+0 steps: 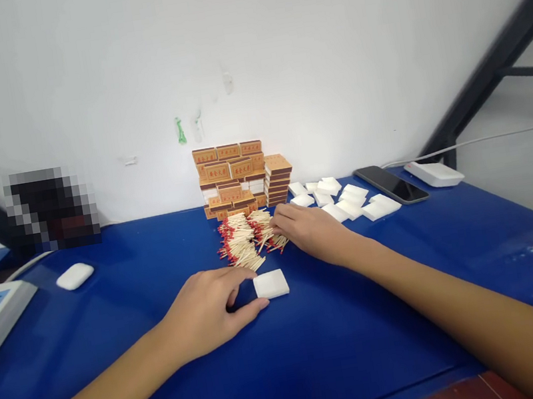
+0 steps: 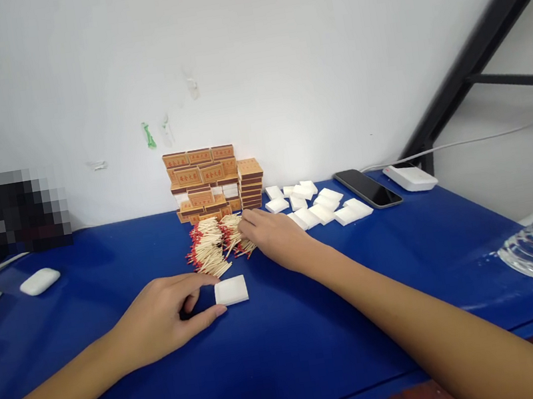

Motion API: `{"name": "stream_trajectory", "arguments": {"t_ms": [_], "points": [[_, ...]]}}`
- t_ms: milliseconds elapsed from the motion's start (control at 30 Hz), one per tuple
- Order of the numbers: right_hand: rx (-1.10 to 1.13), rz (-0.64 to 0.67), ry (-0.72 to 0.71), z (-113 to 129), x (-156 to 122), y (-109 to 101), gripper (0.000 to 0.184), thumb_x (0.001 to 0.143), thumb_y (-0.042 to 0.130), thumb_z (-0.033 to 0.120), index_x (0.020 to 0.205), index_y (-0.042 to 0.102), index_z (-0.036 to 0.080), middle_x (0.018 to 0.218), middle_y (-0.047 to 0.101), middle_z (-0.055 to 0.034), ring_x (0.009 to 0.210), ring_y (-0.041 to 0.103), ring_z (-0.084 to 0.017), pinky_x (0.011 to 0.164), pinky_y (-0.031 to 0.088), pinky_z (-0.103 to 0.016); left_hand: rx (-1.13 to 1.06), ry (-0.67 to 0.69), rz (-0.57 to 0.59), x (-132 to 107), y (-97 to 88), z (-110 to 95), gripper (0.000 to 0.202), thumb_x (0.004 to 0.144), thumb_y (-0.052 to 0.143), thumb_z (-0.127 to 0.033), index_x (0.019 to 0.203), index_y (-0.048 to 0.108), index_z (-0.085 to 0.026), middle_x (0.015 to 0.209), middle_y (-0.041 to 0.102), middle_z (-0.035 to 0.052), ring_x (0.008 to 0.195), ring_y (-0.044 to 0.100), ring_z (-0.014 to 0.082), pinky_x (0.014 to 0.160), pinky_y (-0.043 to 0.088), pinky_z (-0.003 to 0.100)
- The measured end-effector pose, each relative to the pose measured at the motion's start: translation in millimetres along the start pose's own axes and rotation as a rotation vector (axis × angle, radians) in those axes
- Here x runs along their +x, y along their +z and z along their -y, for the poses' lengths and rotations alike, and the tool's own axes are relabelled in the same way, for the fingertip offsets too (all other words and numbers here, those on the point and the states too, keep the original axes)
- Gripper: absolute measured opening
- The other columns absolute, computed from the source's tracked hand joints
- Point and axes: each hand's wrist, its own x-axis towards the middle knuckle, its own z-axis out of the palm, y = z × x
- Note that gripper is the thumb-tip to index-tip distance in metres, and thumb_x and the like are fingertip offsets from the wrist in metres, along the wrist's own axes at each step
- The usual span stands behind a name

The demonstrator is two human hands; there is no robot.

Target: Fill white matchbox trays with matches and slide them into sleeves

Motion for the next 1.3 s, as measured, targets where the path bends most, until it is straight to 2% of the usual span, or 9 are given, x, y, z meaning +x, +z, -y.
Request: {"name": "stream_trajectory", "arguments": {"t_ms": [233, 467, 767, 900, 1100, 1200, 1300], "points": [[0.025, -0.028, 0.076, -4, -3, -11, 0.025, 0.110, 0.041, 0.023, 0.101, 0.062, 0.016, 0.098, 0.065, -0.0096, 0.081, 0.058, -0.020, 0.063, 0.036, -0.030, 0.010, -0.016, -0.058, 0, 2.0, 1, 0.033, 0.093, 0.070, -0.049, 0.115, 0.074, -0.025, 0.064, 0.056, -0.0064, 0.055, 0.052, 0.0113, 0.058, 0.035, 0.026], [0.108, -0.035, 0.156, -13, -8, -20, 0.023, 0.110, 0.041, 0.025, 0.102, 0.060, 0.016, 0.102, 0.065, -0.0110, 0.083, 0.061, -0.022, 0.066, 0.041, -0.032, 0.008, -0.037, -0.094, 1, 2.8, 0, 0.032, 0.092, 0.070, -0.048, 0.115, 0.074, -0.026, 0.064, 0.057, -0.0060, 0.055, 0.052, 0.0118, 0.057, 0.035, 0.026], [0.348, -0.011, 0.166, 1, -10, -32, 0.018, 0.109, 0.039, 0.024, 0.104, 0.056, 0.017, 0.103, 0.062, -0.0101, 0.088, 0.062, -0.023, 0.074, 0.048, -0.035, 0.009, -0.058, -0.120, 2, 2.5, 0, 0.033, 0.091, 0.071, -0.047, 0.118, 0.074, -0.028, 0.063, 0.058, -0.0066, 0.055, 0.054, 0.0115, 0.056, 0.036, 0.025], [0.333, -0.020, 0.147, 3, -12, -35, 0.021, 0.110, 0.038, 0.026, 0.105, 0.056, 0.017, 0.103, 0.062, -0.0107, 0.087, 0.062, -0.023, 0.073, 0.047, -0.034, 0.030, -0.067, -0.135, 2, 1.9, -1, 0.032, 0.091, 0.071, -0.048, 0.113, 0.075, -0.025, 0.061, 0.057, -0.0062, 0.055, 0.053, 0.0114, 0.056, 0.036, 0.025], [0.258, -0.033, 0.284, -7, -14, -31, 0.020, 0.108, 0.041, 0.027, 0.101, 0.057, 0.018, 0.101, 0.063, -0.0113, 0.083, 0.060, -0.023, 0.070, 0.045, -0.034, 0.027, -0.051, -0.134, 2, 1.6, -1, 0.032, 0.092, 0.071, -0.048, 0.112, 0.075, -0.024, 0.061, 0.056, -0.0059, 0.055, 0.053, 0.0116, 0.056, 0.036, 0.025], [0.405, -0.052, 0.236, -2, -13, -37, 0.015, 0.107, 0.044, 0.025, 0.100, 0.055, 0.019, 0.100, 0.062, -0.0096, 0.086, 0.060, -0.022, 0.074, 0.046, -0.034, 0.022, -0.056, -0.132, 2, 1.7, 0, 0.032, 0.091, 0.071, -0.047, 0.113, 0.075, -0.024, 0.062, 0.056, -0.0058, 0.055, 0.053, 0.0118, 0.056, 0.037, 0.025], [0.555, 0.016, 0.154, 15, -12, -47, 0.012, 0.107, 0.046, 0.025, 0.100, 0.054, 0.020, 0.100, 0.061, -0.0071, 0.083, 0.059, -0.019, 0.074, 0.046, -0.032, 0.014, -0.060, -0.125, 3, 2.0, 0, 0.031, 0.091, 0.071, -0.047, 0.111, 0.074, -0.023, 0.063, 0.058, -0.0056, 0.055, 0.053, 0.0117, 0.057, 0.037, 0.025]]}}
